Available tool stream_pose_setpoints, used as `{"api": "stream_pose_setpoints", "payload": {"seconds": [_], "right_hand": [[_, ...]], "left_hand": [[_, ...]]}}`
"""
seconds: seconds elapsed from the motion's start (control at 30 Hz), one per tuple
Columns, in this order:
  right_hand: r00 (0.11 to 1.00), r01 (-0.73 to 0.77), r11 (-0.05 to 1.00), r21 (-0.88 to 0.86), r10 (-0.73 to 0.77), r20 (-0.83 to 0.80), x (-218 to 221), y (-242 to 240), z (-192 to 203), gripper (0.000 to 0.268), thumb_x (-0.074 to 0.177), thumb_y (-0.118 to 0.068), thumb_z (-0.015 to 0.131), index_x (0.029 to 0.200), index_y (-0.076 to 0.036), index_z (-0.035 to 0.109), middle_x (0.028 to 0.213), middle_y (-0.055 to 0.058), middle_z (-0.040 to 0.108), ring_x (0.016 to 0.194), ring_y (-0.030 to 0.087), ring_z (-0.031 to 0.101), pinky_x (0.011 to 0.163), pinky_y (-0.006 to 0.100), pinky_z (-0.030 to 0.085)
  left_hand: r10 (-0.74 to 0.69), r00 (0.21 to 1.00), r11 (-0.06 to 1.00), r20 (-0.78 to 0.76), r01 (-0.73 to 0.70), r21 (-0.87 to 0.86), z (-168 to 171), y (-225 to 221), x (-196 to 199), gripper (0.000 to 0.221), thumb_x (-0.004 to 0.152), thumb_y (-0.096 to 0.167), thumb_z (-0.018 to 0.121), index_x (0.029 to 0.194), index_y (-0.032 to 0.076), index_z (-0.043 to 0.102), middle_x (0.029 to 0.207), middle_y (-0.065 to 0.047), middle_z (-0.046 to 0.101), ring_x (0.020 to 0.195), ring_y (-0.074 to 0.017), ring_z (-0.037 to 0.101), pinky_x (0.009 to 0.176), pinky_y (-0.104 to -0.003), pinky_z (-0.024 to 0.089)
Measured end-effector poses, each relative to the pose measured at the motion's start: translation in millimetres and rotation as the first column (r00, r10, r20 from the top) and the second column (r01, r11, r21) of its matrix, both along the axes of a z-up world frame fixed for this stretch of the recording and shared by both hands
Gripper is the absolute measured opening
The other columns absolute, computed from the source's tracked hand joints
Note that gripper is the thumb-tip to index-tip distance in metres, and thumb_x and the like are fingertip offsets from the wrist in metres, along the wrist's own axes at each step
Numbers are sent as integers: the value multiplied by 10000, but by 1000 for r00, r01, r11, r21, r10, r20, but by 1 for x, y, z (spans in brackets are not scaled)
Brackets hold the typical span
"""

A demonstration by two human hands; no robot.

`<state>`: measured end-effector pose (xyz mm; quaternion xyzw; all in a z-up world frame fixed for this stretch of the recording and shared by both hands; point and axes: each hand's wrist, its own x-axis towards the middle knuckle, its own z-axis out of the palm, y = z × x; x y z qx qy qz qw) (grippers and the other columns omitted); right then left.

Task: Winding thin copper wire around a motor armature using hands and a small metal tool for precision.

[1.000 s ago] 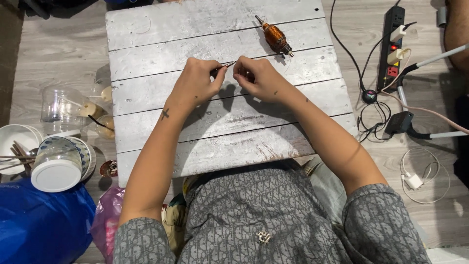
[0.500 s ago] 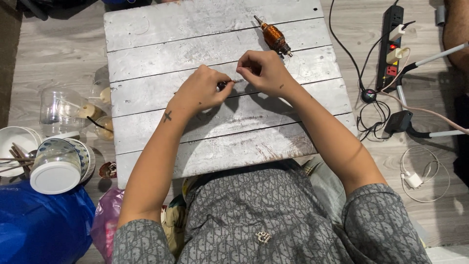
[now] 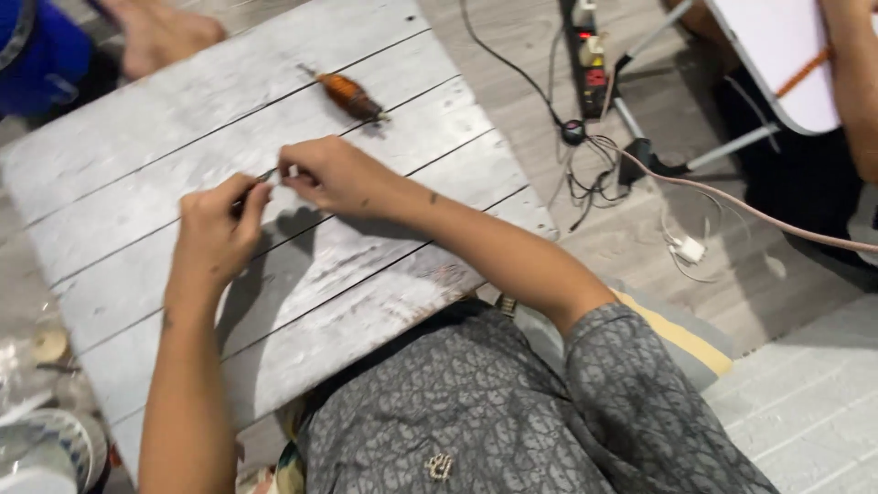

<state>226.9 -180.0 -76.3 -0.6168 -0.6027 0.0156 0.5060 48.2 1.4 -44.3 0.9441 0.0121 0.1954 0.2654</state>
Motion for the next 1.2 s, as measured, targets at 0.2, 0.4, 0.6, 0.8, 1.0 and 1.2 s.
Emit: {"api": "stream_pose_setpoints", "payload": {"seconds": [0.2, 0.4, 0.6, 0.8, 1.0, 1.2], "right_hand": [[993, -12, 998, -62, 4, -118, -5, 0, 18, 109, 944, -79, 734, 1000, -133, 657, 727, 11, 786, 548, 104, 661, 515, 289, 529], [990, 7, 1000, -11, -8, -144, -2, 2, 17, 43, 937, -87, 714, 963, -120, 704, 733, 2, 756, 583, 112, 626, 543, 289, 496], [993, 118, 989, -95, -116, 25, 11, 19, -6, 40, 1042, -210, 677, 1080, -206, 663, 898, -20, 834, 635, 96, 744, 578, 266, 638], [994, 103, 988, -114, -98, 53, 3, 0, 23, 116, 940, -4, 768, 1029, -63, 724, 883, 64, 822, 735, 196, 748, 681, 342, 590], [987, 149, 980, -131, -138, 87, -3, -8, 40, 247, 963, 30, 795, 1205, -7, 765, 841, 52, 745, 642, 162, 652, 627, 308, 563], [980, 64, 971, -232, -106, -171, 3, -7, 43, 256, 1013, -128, 862, 1248, -31, 838, 877, 55, 801, 595, 82, 592, 551, 229, 500]], "left_hand": [[77, 993, 994, 88, -83, 72, 3, -8, 1, 37, 1126, -123, 808, 1142, -151, 826, 767, -172, 702, 569, -233, 523, 585, -358, 423], [140, 981, 977, 135, -159, 140, -12, 5, -5, 39, 1216, -152, 845, 1177, -148, 848, 758, -145, 650, 584, -212, 450, 594, -348, 357], [186, 935, 983, 302, -174, -67, -20, 33, -11, 131, 1401, -176, 678, 1319, -234, 762, 978, -251, 723, 787, -271, 630, 721, -357, 481], [393, 838, 864, 378, -197, -463, 12, 45, -12, 220, 1312, 197, 566, 1202, 16, 629, 817, 5, 516, 667, -96, 451, 587, -269, 355], [529, 694, 808, 488, -237, -539, 37, 68, -30, 238, 1266, 218, 496, 1191, 23, 611, 683, 40, 468, 484, -61, 334, 440, -255, 297], [622, 618, 720, 481, -211, -661, 31, 92, -35, 264, 1228, 310, 532, 1150, 81, 638, 685, 48, 435, 469, -46, 304, 388, -257, 240]]}}
